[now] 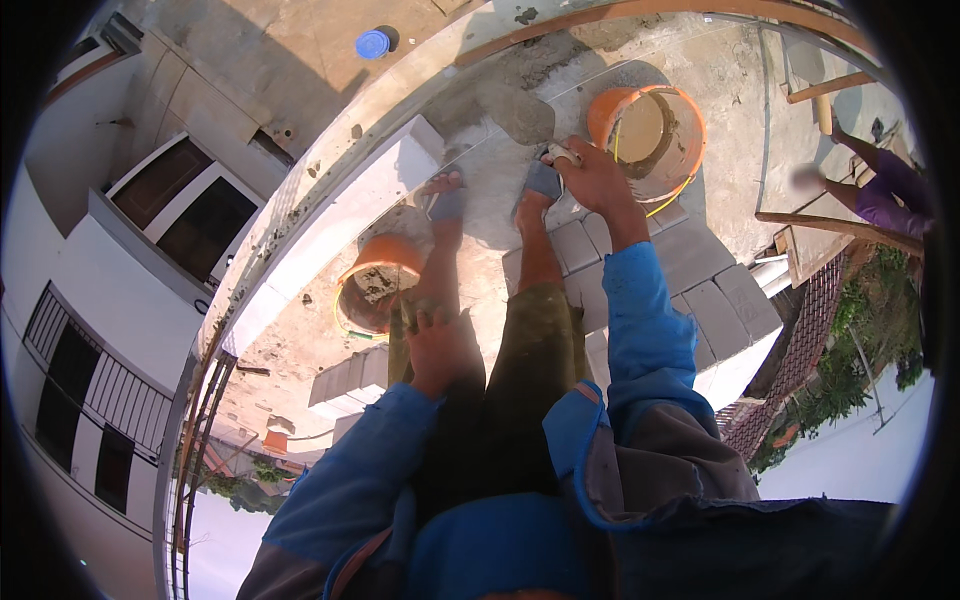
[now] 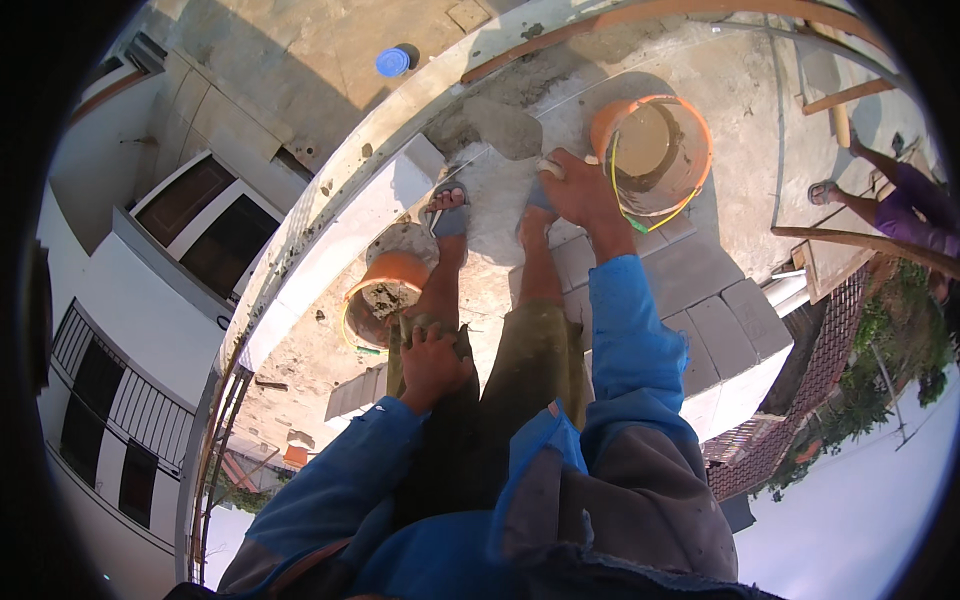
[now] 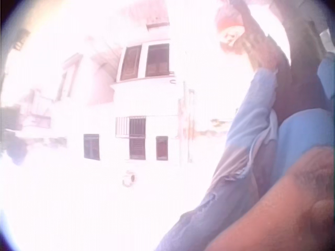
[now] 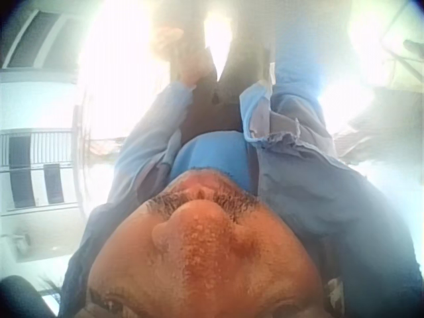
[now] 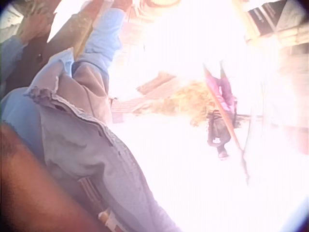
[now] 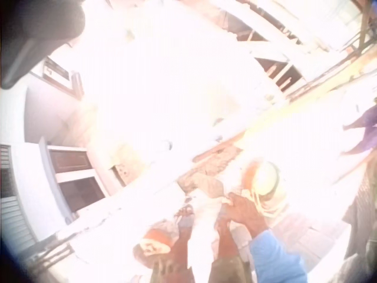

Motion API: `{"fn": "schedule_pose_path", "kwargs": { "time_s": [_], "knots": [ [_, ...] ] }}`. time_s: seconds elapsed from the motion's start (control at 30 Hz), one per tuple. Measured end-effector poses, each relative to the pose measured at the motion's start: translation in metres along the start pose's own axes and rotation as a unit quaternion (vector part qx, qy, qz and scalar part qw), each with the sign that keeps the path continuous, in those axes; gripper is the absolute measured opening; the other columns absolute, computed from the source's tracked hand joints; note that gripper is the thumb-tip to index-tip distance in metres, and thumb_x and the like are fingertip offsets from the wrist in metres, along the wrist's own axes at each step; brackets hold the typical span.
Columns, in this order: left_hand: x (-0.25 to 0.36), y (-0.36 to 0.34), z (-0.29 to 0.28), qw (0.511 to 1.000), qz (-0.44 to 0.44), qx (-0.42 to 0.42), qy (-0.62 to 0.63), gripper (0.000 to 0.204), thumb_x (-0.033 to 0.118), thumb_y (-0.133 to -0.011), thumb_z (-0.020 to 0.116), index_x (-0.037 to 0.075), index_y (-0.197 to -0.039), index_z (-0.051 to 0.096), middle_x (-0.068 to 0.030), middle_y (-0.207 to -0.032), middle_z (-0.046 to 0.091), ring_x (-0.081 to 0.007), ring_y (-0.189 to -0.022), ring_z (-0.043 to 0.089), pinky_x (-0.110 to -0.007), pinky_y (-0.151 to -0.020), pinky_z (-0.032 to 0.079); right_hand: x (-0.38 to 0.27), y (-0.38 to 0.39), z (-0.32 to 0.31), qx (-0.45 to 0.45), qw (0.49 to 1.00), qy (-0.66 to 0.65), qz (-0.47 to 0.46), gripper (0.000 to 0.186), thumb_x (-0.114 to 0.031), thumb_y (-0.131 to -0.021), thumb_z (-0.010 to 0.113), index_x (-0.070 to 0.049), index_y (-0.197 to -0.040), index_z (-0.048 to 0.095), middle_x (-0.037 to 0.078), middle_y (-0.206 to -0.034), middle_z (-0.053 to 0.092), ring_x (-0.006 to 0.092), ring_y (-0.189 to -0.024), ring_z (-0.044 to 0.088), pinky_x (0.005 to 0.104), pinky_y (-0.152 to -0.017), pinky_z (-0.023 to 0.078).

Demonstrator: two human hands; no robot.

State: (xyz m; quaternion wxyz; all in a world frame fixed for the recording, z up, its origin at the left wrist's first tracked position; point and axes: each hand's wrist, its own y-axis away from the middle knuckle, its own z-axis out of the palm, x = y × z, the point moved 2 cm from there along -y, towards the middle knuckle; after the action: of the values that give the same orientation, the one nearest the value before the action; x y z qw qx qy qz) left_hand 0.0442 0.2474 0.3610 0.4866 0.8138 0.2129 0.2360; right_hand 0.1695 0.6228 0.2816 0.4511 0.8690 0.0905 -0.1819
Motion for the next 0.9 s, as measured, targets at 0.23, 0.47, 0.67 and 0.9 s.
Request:
{"fn": "schedule_pose_path", "kwargs": {
  "time_s": [0.23, 0.47, 0.67, 0.9],
  "knots": [
    [-0.016, 0.008, 0.004, 0.998, -0.016, 0.037, 0.056, 0.051, 0.047, -0.084, 0.073, 0.016, -0.125, 0.077, -0.0152, -0.154, 0.058, -0.0487, -0.147, 0.048, -0.068, -0.112, 0.044, -0.12, -0.02, 0.138, -0.06, 0.976, 0.207, -0.015, 0.052, -0.032, -0.098, 0.065, 0.003, -0.138, 0.061, 0.026, -0.119, 0.073, 0.0463, -0.116, 0.069, 0.051, -0.101, 0.056],
    [-0.018, 0.012, -0.002, 0.989, 0.02, 0.126, 0.073, 0.047, 0.038, -0.087, 0.067, 0.015, -0.128, 0.075, -0.0185, -0.13, 0.064, -0.0527, -0.133, 0.053, -0.068, -0.098, 0.051, -0.183, -0.005, 0.233, -0.098, 0.976, 0.194, -0.025, 0.054, -0.025, -0.102, 0.061, 0.01, -0.142, 0.055, 0.021, -0.124, 0.071, 0.0389, -0.111, 0.068, 0.0388, -0.086, 0.054],
    [-0.026, 0.012, 0.005, 0.994, 0.011, 0.094, 0.061, 0.049, 0.042, -0.087, 0.07, 0.013, -0.126, 0.076, -0.0172, -0.137, 0.063, -0.05, -0.134, 0.055, -0.066, -0.1, 0.049, -0.174, 0.059, 0.217, -0.113, 0.979, 0.152, -0.072, 0.064, -0.018, -0.095, 0.063, 0.014, -0.146, 0.043, 0.04, -0.136, 0.051, 0.0549, -0.12, 0.06, 0.0529, -0.098, 0.057],
    [-0.031, 0.008, 0.012, 0.993, 0.014, 0.097, 0.066, 0.054, 0.047, -0.081, 0.072, 0.013, -0.123, 0.079, -0.0158, -0.147, 0.063, -0.0468, -0.14, 0.053, -0.065, -0.108, 0.047, -0.144, 0.093, 0.141, -0.078, 0.951, -0.274, 0.117, 0.043, -0.028, -0.103, 0.056, -0.003, -0.138, 0.056, 0.016, -0.102, 0.068, 0.0331, -0.078, 0.07, 0.0523, -0.076, 0.063]
  ]
}}
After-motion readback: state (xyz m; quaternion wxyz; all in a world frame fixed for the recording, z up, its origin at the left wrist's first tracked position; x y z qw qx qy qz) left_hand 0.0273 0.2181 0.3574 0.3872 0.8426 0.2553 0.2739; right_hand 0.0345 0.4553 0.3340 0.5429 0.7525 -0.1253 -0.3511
